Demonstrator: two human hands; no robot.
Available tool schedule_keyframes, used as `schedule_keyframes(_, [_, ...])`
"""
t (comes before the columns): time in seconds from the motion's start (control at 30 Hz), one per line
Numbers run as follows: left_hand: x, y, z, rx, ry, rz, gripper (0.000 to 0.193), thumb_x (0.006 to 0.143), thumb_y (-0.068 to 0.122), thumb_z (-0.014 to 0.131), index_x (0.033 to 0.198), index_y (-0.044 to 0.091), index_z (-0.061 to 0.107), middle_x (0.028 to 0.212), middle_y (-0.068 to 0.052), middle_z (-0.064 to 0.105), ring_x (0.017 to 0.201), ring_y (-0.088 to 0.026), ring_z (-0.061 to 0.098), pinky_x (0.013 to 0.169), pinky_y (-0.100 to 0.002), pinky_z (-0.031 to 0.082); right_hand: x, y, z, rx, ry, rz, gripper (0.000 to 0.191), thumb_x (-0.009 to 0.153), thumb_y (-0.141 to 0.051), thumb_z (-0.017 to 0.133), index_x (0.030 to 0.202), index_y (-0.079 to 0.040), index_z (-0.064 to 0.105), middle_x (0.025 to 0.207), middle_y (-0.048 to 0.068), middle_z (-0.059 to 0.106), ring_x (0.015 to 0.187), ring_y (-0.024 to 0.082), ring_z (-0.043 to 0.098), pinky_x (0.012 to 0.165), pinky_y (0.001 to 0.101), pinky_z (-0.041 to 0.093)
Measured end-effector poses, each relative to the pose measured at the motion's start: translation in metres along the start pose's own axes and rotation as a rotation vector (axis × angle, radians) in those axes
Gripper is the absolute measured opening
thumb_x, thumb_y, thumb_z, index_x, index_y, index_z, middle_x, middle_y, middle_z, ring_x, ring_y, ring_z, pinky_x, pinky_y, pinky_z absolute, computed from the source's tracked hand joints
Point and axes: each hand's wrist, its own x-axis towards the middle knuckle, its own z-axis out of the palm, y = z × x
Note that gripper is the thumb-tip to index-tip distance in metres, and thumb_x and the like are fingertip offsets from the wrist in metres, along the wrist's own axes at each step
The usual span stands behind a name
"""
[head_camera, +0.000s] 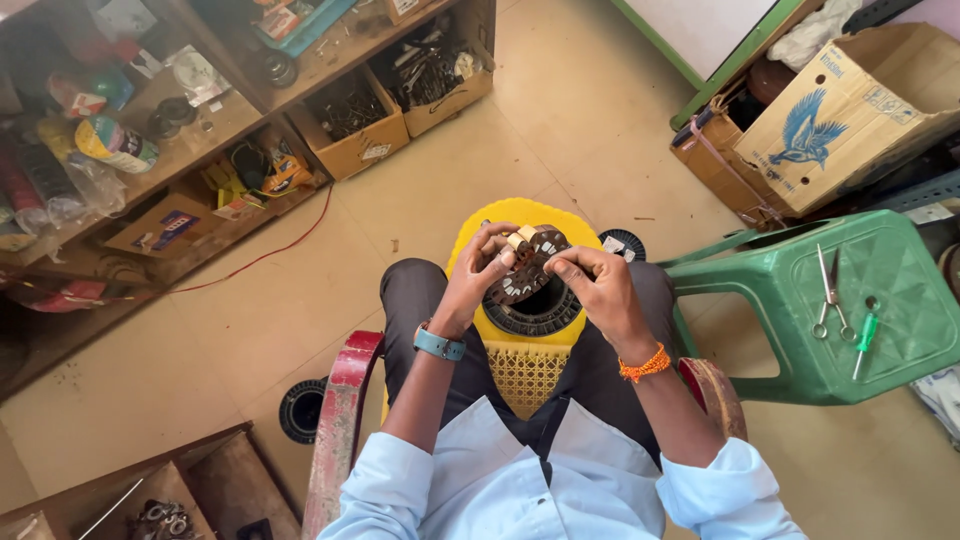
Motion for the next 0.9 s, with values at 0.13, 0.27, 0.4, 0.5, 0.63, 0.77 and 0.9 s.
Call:
schedule_keyframes(0.13, [-0.003,0.014,0.004,0.013,-0.005,-0.021,0.063,0.095,0.032,0.07,0.149,0.014,0.045,0.112,-0.004,0.064,0.106,-0.013,0.06,0.094,-0.028,0.048,0.001,-0.005,0.002,0.044,-0.013,-0.011,0.021,0.1,-0.016,0.066,0.098,0.003,0.074,0.089,0.002,0.076,0.085,0.005,0.065,0.08,0.0228,0.052])
schedule_keyframes(0.27, [-0.004,0.022,0.007,0.012,-0.006,-0.035,0.064,0.094,0.033,0.069,0.15,0.016,0.042,0.114,-0.004,0.067,0.107,-0.013,0.062,0.095,-0.028,0.048,-0.009,0.001,0.003,-0.045,0.014,0.067,0.021,0.1,-0.016,0.066,0.098,0.003,0.075,0.083,0.004,0.074,0.078,0.005,0.06,0.07,0.0241,0.048])
schedule_keyframes(0.4, [-0.003,0.02,0.002,-0.007,-0.05,-0.053,0.058,0.095,0.03,0.071,0.147,0.013,0.05,0.112,-0.003,0.061,0.107,-0.013,0.057,0.095,-0.029,0.045,-0.025,0.013,-0.001,-0.049,0.055,0.015,0.021,0.101,-0.016,0.065,0.097,0.002,0.074,0.085,0.003,0.074,0.081,0.006,0.062,0.072,0.0231,0.05])
schedule_keyframes(0.5, [-0.001,0.015,-0.003,0.009,-0.077,-0.038,0.054,0.096,0.029,0.071,0.144,0.011,0.055,0.113,0.0,0.056,0.111,-0.014,0.055,0.1,-0.028,0.044,-0.042,0.021,-0.002,-0.154,0.038,-0.011,0.019,0.099,-0.015,0.065,0.098,0.001,0.075,0.086,0.007,0.076,0.081,0.011,0.07,0.071,0.0265,0.053])
schedule_keyframes(0.63, [-0.002,0.007,-0.002,0.021,-0.035,-0.022,0.052,0.096,0.029,0.07,0.141,0.01,0.057,0.113,-0.001,0.057,0.112,-0.013,0.056,0.1,-0.028,0.045,-0.062,0.029,0.01,-0.384,0.053,-0.089,0.014,0.093,-0.013,0.07,0.099,-0.001,0.076,0.09,0.014,0.078,0.08,0.026,0.077,0.068,0.0341,0.058])
schedule_keyframes(0.77, [-0.006,-0.005,0.004,0.137,0.04,0.096,0.046,0.099,0.029,0.067,0.138,0.008,0.057,0.117,-0.002,0.062,0.111,-0.014,0.059,0.1,-0.028,0.048,-0.065,0.033,0.013,-0.458,0.094,-0.141,0.012,0.091,-0.008,0.071,0.099,-0.001,0.075,0.092,0.016,0.077,0.081,0.033,0.076,0.066,0.0374,0.058])
schedule_keyframes(0.9, [-0.008,-0.02,0.01,0.37,0.185,0.286,0.037,0.101,0.029,0.067,0.127,0.003,0.062,0.112,-0.004,0.065,0.105,-0.014,0.061,0.094,-0.028,0.05,-0.061,0.037,0.012,-0.495,0.109,-0.131,0.012,0.091,-0.007,0.07,0.099,-0.001,0.076,0.093,0.017,0.077,0.08,0.032,0.076,0.066,0.0372,0.058])
